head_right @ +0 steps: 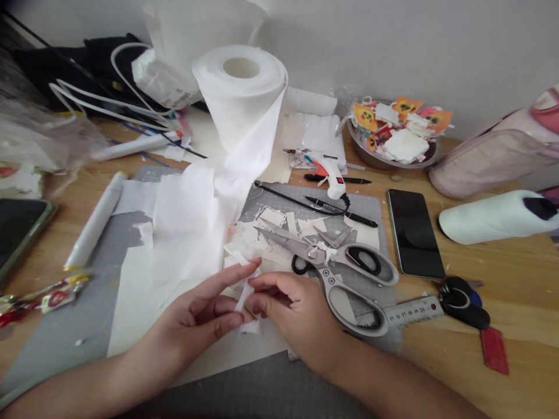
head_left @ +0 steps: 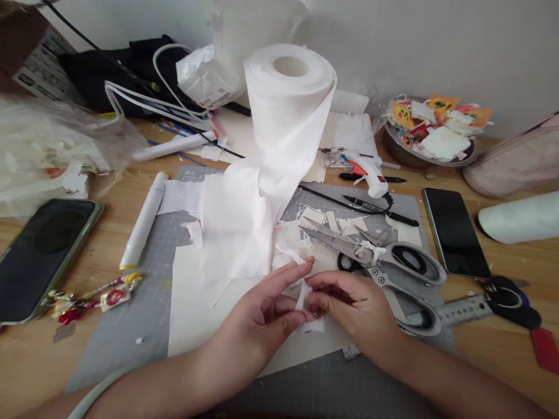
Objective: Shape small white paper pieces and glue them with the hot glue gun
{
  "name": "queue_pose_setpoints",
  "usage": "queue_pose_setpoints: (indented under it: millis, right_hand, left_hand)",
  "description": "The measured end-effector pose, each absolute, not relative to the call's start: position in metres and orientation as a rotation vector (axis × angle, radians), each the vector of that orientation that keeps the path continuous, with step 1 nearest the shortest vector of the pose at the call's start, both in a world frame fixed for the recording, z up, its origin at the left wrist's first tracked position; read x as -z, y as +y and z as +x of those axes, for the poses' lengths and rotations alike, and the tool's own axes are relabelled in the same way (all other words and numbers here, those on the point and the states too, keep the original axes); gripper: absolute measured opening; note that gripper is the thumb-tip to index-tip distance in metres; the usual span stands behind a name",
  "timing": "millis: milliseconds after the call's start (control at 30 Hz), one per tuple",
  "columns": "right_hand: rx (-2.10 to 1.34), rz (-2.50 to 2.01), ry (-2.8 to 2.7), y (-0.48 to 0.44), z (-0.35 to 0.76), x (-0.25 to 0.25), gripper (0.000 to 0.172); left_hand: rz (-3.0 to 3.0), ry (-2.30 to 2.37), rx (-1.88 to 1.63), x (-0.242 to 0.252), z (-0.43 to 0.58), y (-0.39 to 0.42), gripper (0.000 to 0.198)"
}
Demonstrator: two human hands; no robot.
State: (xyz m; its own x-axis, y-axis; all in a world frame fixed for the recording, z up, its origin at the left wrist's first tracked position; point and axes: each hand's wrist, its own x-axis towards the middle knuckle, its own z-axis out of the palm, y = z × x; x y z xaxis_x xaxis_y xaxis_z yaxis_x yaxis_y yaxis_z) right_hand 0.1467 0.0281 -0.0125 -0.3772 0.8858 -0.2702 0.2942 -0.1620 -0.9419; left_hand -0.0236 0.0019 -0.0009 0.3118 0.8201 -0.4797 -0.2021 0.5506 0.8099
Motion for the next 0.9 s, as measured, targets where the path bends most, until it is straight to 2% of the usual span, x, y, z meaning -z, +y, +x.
queue_pose_setpoints:
  millis: [167, 733, 900]
  right_hand:
    - [-1.532, -1.301, -1.707, 0.0306, 0.1454, 0.0088, 0.006]
    - [-1.605, -1.190, -1.820, 0.0271, 0.1459, 0.0043, 0.014]
    - [-1.638, -1.161, -1.787, 0.0242, 0.1473, 0.0043, 0.011]
  left_hand:
    - [0.682, 1.026, -0.780, 0.0013, -0.0227, 0.0015, 0.054]
    - [0.606, 0.953, -0.693, 0.0008, -0.0249, 0.0029, 0.069]
    - [0.602, 0.980, -0.634, -0.0012, -0.0247, 0.0064, 0.073]
